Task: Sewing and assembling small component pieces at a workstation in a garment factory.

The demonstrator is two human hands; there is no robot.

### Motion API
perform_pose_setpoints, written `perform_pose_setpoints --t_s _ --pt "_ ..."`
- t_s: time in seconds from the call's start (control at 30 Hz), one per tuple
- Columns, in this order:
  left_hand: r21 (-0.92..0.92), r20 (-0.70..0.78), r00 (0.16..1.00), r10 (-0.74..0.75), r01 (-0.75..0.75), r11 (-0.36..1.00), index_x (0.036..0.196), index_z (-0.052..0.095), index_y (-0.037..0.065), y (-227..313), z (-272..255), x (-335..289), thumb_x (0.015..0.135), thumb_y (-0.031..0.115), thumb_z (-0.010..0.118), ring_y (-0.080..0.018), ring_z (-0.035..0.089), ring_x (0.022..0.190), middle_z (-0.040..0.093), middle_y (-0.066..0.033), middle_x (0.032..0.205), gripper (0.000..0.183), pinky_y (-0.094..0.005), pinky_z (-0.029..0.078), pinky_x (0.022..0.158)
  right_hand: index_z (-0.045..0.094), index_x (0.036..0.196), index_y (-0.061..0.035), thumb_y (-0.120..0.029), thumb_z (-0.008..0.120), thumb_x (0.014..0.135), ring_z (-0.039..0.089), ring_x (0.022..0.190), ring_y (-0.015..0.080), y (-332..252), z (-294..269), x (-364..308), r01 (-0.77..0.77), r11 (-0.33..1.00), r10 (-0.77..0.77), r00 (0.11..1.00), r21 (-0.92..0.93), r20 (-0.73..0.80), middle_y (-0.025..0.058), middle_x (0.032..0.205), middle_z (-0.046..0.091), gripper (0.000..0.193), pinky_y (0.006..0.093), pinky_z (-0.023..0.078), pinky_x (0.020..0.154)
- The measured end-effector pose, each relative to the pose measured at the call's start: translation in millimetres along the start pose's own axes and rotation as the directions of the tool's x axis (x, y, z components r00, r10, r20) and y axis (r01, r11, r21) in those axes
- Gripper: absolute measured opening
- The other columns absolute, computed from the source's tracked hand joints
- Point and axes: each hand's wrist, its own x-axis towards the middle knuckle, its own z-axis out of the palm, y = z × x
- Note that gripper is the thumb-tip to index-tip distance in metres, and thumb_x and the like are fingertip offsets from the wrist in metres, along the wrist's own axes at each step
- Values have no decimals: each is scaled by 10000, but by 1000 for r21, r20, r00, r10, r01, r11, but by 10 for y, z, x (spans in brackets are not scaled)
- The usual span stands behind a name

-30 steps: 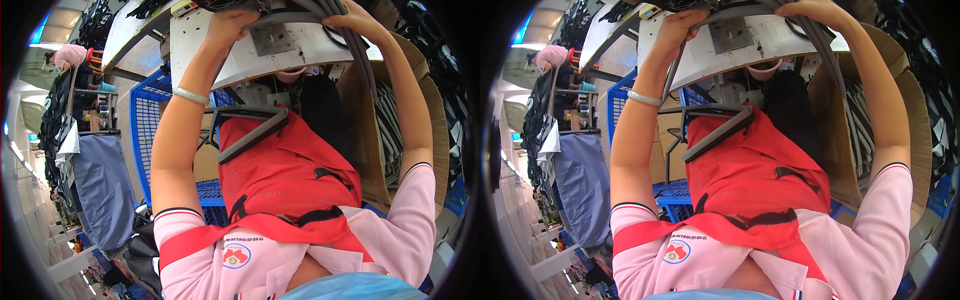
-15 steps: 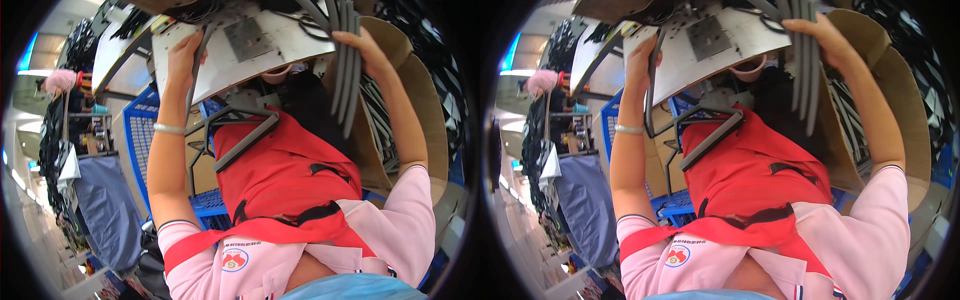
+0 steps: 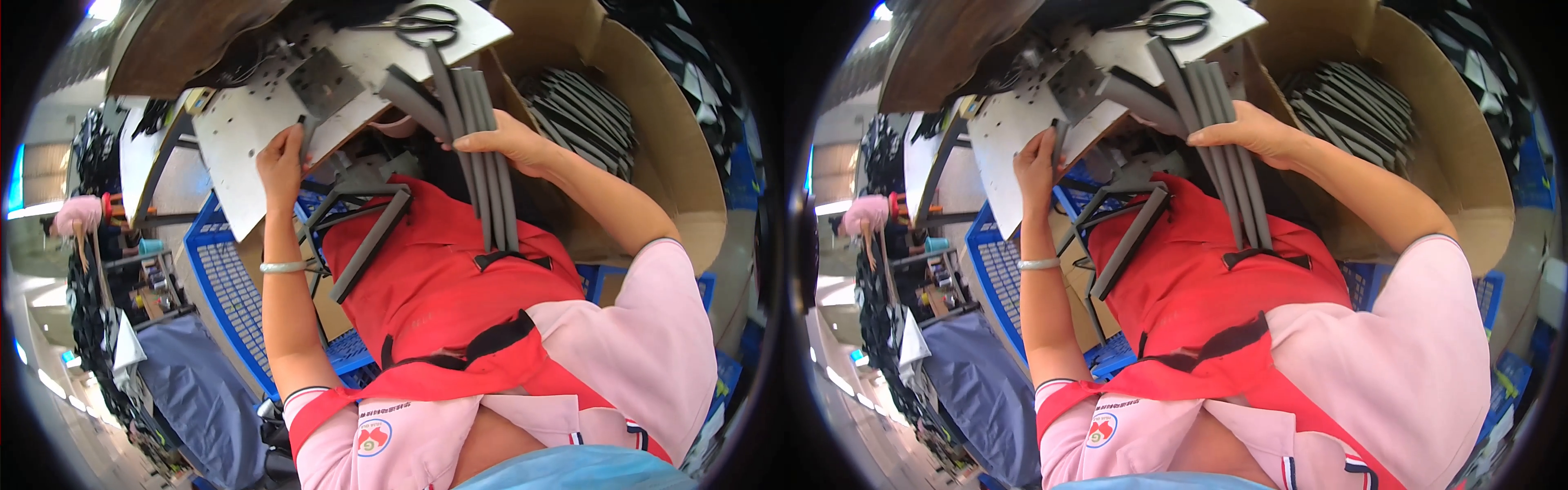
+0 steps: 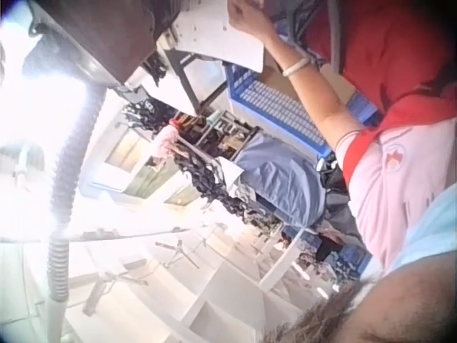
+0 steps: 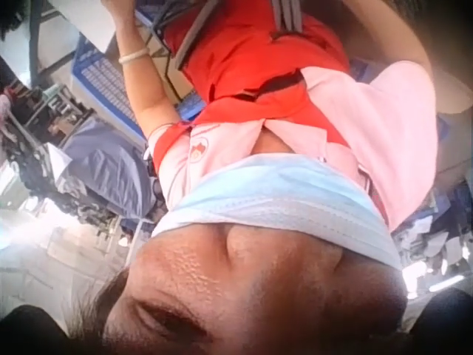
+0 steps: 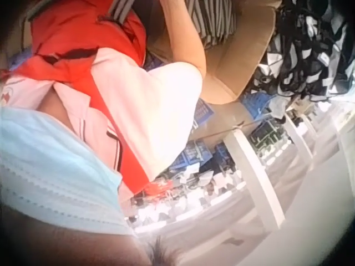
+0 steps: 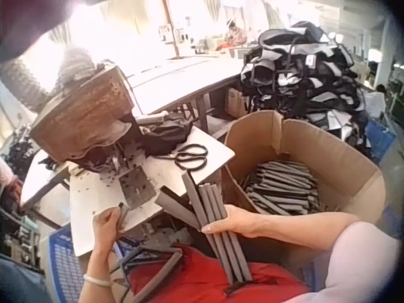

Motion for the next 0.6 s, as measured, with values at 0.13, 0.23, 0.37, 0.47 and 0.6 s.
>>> perform_pose_setpoints --t_s 0.13,0.23,0.37,0.47,0.6 --pt "14 -77 996 -34 35 999 1045 717 49 -225 -83 8 928 327 659 -67 550 521 595 -7 628 307 -198 425 431 605 1154 14 -307 807 729 594 970 146 -9 179 -212 34 977 -31 999 -211 17 94 1071 652 570 296 466 885" --pt "-54 -51 999 -6 3 999 1028 712 51 -241 -52 38 944 317 642 -46 497 477 587 -13 615 288 -183 390 411 600 1171 11 -315 816 703 600 1003 192 -50 -15 -377 130 944 -170 980 -302 -107 110 1082 653 610 317 461 911" --pt "-15 -98 995 2 -4 1000 1031 708 48 -135 -16 -23 955 309 629 -36 488 480 589 -13 620 283 -172 385 419 567 1244 5 -303 760 761 624 1066 208 -683 -751 -776 229 914 -339 886 -336 -318 145 1199 639 605 328 482 923" --pt "-46 -113 993 20 -25 999 1030 706 43 -136 50 -27 960 310 620 -39 494 488 588 -16 621 290 -172 387 425 613 1045 -3 -216 758 756 604 840 151 -994 -1219 -991 221 843 -479 724 -490 -497 47 891 650 387 318 496 759" --pt "28 -196 979 61 -56 998 1027 706 40 -133 103 -92 966 313 608 -42 495 492 587 -18 618 296 -182 390 435 518 1310 26 -272 723 745 614 1117 270 -19 -2480 -792 -337 362 -469 740 -869 -483 203 1251 612 671 345 470 958"
